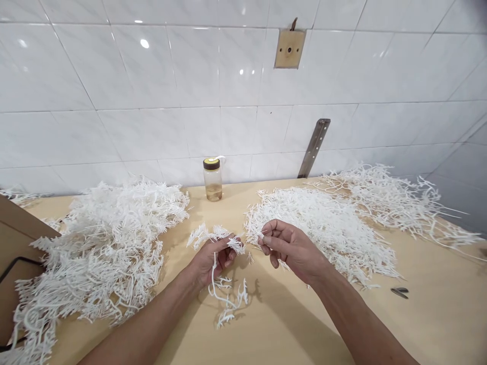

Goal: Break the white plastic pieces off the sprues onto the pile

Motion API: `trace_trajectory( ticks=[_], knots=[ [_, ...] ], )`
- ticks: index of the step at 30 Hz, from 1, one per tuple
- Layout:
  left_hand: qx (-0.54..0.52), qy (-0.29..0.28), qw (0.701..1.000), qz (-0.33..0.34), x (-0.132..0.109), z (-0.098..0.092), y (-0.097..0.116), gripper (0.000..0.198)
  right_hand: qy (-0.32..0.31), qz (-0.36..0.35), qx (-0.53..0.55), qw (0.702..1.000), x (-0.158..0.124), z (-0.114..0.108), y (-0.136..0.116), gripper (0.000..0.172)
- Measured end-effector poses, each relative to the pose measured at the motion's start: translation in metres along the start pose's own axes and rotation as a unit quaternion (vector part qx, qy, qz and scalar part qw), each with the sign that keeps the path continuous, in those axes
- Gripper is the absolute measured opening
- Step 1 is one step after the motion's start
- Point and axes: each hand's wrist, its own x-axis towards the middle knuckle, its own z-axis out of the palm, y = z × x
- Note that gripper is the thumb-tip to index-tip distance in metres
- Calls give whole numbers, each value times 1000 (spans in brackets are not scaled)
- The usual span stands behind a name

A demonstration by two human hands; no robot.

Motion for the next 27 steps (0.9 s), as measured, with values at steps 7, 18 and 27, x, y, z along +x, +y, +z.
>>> trace_trajectory(
  ticks=[7, 18, 27],
  knots=[
    [14, -30, 999, 9, -1, 0, -1, 28, 9, -18, -40, 999, 0, 3, 1, 36],
    [27, -15, 999, -9, -3, 2, 0, 29, 6, -26, -68, 997, 1, 1, 4, 19],
    [15, 7, 1000, -3, -2, 3, 0, 33, 14, -28, -87, 996, 1, 1, 5, 21]
  ],
)
